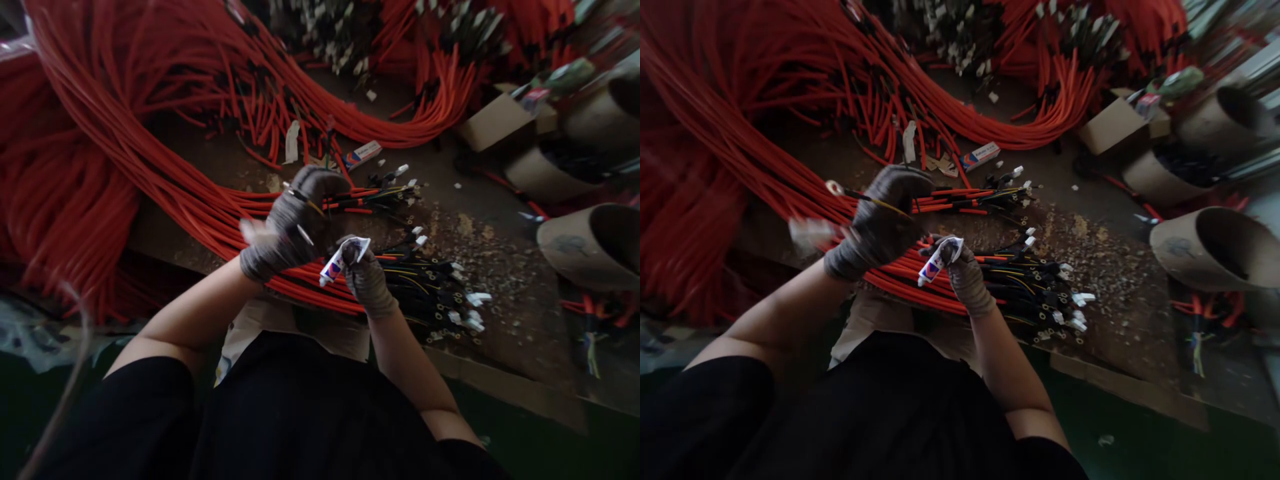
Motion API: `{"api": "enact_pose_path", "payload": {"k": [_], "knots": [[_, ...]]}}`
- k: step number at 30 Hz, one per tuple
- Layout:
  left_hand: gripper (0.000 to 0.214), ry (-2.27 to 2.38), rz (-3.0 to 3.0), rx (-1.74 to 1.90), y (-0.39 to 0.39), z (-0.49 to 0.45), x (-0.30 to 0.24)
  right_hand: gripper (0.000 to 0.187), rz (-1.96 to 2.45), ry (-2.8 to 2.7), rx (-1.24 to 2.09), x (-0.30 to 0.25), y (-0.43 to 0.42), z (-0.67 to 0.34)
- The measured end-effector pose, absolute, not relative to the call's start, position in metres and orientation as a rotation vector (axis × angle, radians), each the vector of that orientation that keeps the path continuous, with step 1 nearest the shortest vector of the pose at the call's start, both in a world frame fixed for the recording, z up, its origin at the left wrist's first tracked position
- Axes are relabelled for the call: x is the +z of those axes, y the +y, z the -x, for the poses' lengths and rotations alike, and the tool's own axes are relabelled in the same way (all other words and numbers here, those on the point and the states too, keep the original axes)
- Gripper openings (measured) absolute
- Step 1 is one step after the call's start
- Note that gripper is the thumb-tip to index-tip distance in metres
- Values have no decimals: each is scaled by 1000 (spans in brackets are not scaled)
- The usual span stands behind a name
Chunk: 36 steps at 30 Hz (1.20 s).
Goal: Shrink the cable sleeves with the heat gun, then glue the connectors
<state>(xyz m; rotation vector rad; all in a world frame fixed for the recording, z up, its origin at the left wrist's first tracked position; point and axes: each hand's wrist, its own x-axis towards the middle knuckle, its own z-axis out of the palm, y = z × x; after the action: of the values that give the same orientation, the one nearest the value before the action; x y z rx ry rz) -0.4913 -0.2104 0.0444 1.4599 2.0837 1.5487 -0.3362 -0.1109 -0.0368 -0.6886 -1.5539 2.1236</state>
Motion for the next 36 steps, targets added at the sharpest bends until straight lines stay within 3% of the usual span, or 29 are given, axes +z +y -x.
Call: {"api": "enact_pose_path", "payload": {"k": [3,8,13,18,24,29,36], "knots": [[27,1834,-1013,1700,-197,505,51,32,691,-1512,1961,-14,-104,334],[36,1597,-712,1593,-180,513,52,18,665,-1476,1554,6,-93,348],[33,1536,-650,1638,-166,505,47,21,686,-1547,1543,3,-93,352],[27,1482,-629,1681,-160,506,36,22,551,-1893,1127,7,-99,339],[30,1519,-651,1677,-178,505,42,23,749,-1428,1565,-9,-103,357],[25,1670,-922,1682,-218,451,58,22,635,-1543,1727,-1,-97,335],[32,1521,-2007,995,-247,370,29,31,454,-1967,1900,24,-84,288]]}}
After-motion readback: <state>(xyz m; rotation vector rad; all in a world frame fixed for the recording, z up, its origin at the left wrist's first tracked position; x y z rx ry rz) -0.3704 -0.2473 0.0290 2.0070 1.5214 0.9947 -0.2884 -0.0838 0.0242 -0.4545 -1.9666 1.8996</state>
